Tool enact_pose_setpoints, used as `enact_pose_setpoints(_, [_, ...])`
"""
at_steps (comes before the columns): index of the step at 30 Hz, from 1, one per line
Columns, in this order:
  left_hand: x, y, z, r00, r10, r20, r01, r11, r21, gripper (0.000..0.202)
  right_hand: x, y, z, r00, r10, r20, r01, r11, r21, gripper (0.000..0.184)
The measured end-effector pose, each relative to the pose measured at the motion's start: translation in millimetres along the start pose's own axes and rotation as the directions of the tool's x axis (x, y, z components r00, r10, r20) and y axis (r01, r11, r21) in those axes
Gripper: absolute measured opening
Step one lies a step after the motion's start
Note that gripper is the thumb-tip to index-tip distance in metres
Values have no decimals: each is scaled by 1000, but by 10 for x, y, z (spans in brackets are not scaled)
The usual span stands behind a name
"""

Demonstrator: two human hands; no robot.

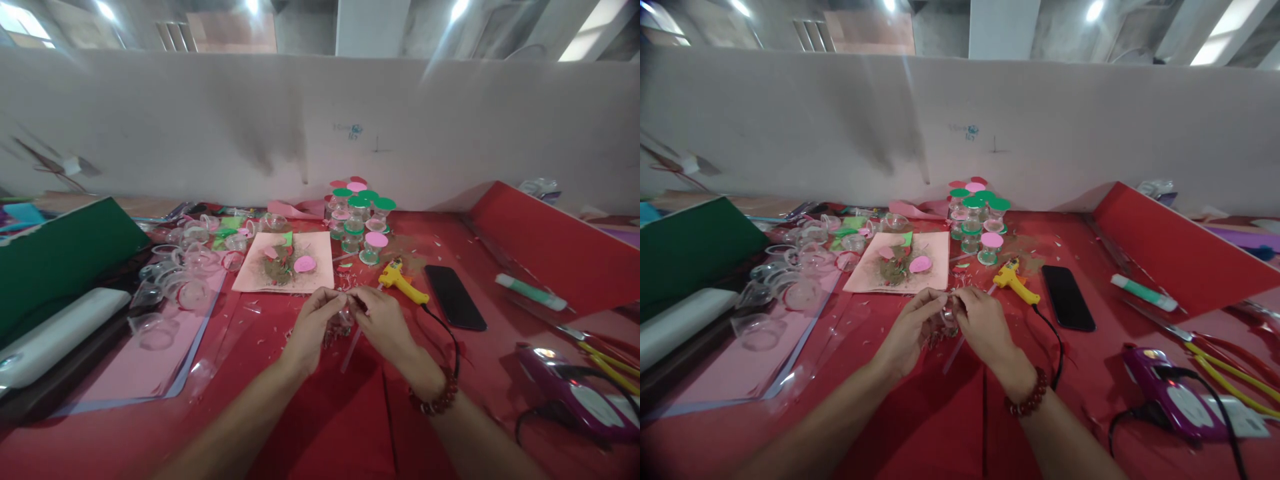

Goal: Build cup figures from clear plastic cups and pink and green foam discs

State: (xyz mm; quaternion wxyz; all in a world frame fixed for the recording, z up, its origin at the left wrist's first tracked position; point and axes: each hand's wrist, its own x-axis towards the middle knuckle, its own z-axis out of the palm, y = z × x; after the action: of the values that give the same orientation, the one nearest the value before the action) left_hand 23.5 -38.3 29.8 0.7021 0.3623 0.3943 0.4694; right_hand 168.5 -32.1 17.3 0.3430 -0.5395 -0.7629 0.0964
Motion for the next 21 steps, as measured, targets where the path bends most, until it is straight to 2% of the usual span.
enact_pose_setpoints(5, [10, -20, -12, 1000, -7, 17, 6, 1000, 8, 23, -1, -11, -3, 999, 36, -4, -36, 999, 29, 13])
enact_pose_setpoints(10, [11, -12, -16, 1000, -4, 24, 4, 1000, 22, 24, 12, -16, 7, 996, 86, -19, -82, 986, 146, 14])
enact_pose_setpoints(14, [8, -7, -7, 1000, 8, 20, -8, 1000, -9, 24, 23, 3, 21, 996, 71, -48, -59, 975, 212, 15])
enact_pose_setpoints(21, [-6, 24, 10, 1000, 0, 4, 0, 1000, -27, 27, 3, 33, 22, 999, 29, -41, -19, 976, 215, 20])
